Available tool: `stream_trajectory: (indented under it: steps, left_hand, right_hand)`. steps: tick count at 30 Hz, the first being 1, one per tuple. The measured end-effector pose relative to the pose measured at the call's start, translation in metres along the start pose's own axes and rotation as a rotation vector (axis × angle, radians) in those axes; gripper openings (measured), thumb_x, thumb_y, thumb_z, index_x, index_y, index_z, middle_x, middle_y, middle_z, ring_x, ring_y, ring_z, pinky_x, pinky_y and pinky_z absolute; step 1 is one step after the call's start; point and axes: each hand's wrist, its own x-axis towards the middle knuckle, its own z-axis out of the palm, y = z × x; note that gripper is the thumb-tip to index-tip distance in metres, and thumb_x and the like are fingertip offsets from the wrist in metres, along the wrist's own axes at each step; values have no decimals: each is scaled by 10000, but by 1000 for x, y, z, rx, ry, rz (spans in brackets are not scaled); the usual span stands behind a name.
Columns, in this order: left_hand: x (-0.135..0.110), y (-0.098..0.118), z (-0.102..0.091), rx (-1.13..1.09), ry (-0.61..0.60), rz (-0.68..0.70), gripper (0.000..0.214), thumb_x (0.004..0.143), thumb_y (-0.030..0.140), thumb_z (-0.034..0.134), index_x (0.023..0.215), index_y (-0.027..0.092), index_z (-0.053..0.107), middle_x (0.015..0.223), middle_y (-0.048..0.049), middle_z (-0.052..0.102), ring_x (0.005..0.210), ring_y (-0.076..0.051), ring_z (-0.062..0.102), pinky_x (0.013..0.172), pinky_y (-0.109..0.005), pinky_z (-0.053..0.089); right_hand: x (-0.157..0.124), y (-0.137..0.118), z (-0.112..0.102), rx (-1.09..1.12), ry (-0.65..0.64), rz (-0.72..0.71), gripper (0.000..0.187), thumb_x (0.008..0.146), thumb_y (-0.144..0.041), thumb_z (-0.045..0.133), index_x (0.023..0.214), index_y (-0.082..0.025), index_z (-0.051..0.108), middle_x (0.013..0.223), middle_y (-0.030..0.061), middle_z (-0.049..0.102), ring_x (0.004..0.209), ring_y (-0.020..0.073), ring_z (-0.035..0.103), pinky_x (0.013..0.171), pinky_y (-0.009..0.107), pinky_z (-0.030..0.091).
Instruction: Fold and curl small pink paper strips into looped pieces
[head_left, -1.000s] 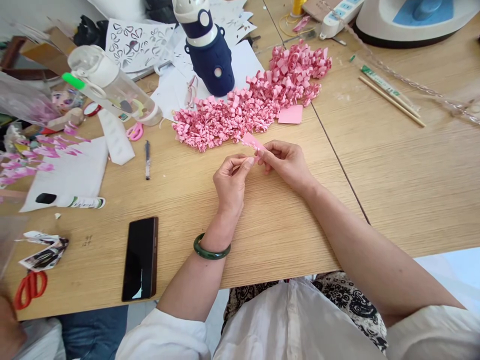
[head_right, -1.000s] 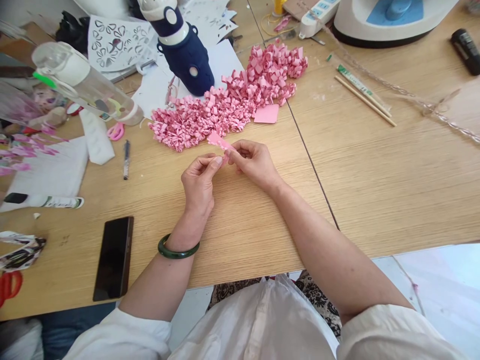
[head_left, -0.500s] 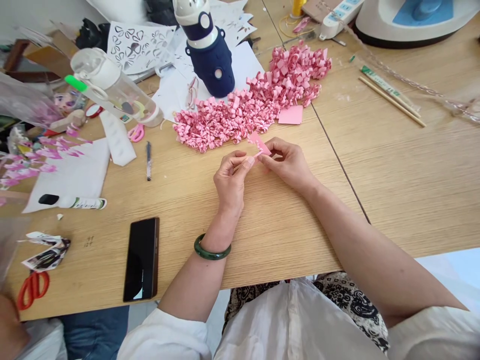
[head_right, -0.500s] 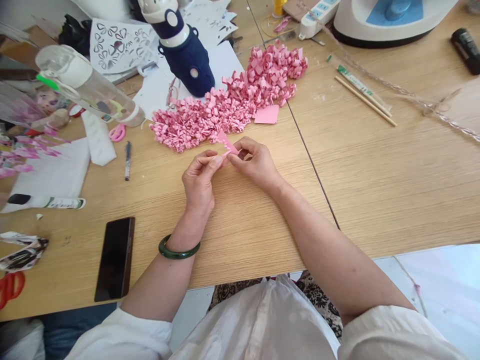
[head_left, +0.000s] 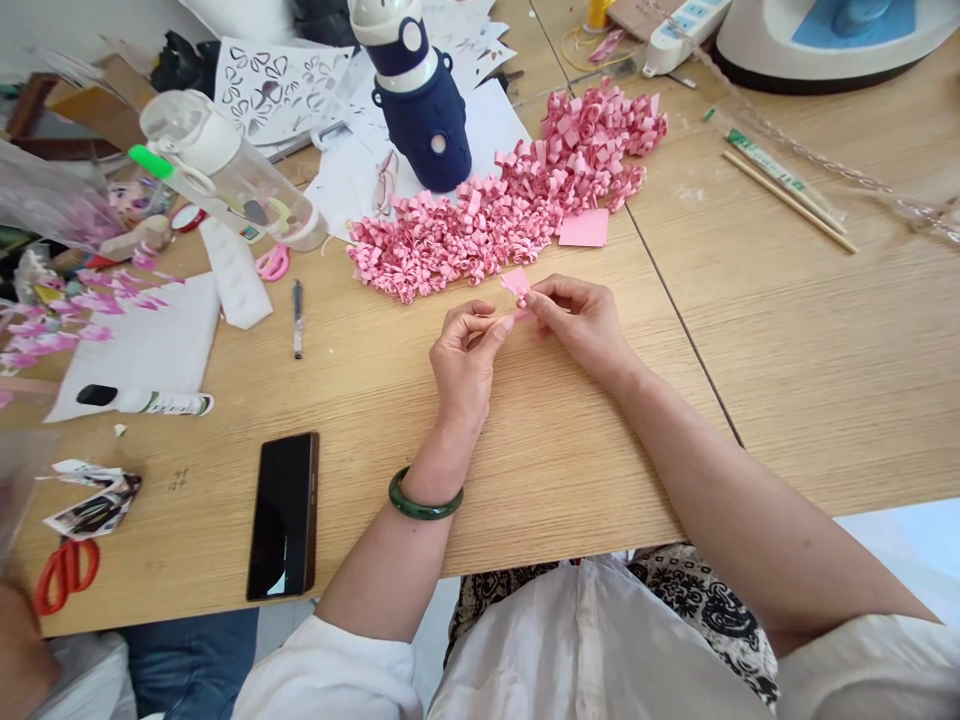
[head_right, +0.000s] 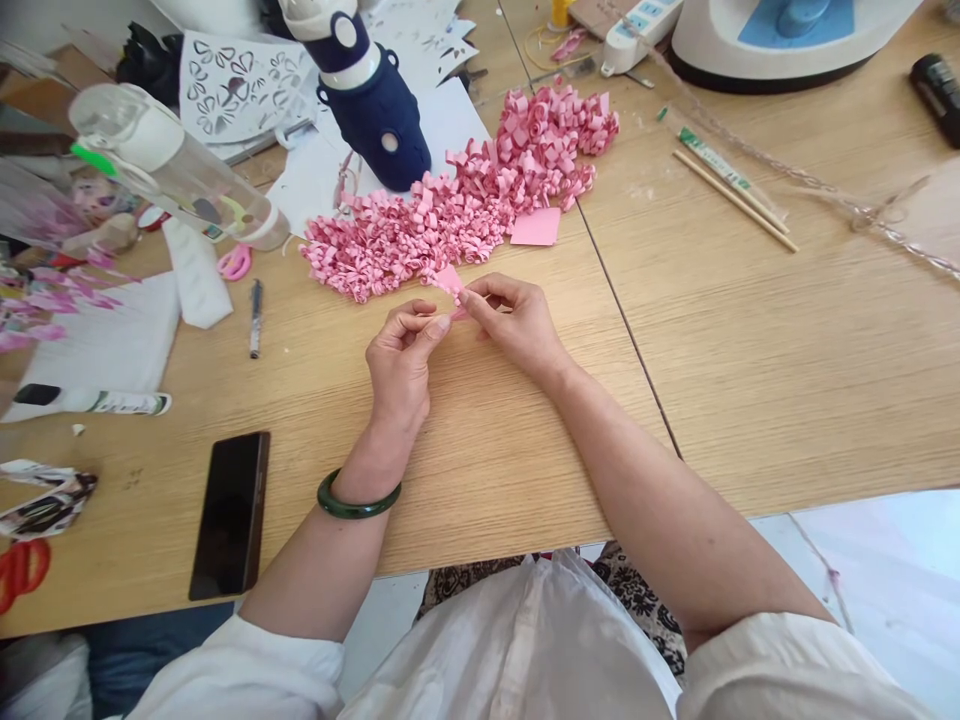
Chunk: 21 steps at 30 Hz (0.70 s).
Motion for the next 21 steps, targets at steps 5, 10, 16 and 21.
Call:
stream_trajectory:
  steps: [5, 10, 16, 21]
  left_hand:
    - [0, 0, -2, 0, -19, 17, 266, 715, 345, 887, 669, 204, 666, 1043, -50, 644, 1106, -196, 621, 943, -313, 534]
    - [0, 3, -1, 52, 17, -9, 272, 744, 338, 872, 665, 198, 652, 1092, -52, 642, 1150, -205, 614, 969, -320, 528]
    - [0, 3, -1, 20, 40, -36, 301, 738, 360, 876, 650, 189, 644, 1094, -59, 648, 1130, -207, 628, 979, -333, 530]
    - [1, 4, 1, -28, 56, -85, 334, 749, 482, 860, 732, 190, 699, 1128, -66, 662, 1067, -205, 659, 880, -311, 572]
  right_hand:
    - [-1, -2, 0, -50, -9, 7, 326, 904, -447, 719, 721, -178, 702, 650, 4, 637, 558, 104, 528, 522, 228, 453]
    - [-1, -4, 0, -36, -19, 31, 305, 899, -409, 739, 708, -182, 674, 649, -4, 632, 551, 102, 532, 529, 229, 464]
    - [-1, -2, 0, 0, -88, 64, 293, 877, -429, 775, 779, -168, 686, 736, 19, 692, 550, 86, 546, 510, 216, 469]
    - [0, 1, 0, -35, -87, 74, 326, 881, -424, 780, 725, -168, 653, 662, 5, 652, 530, 86, 547, 492, 211, 461]
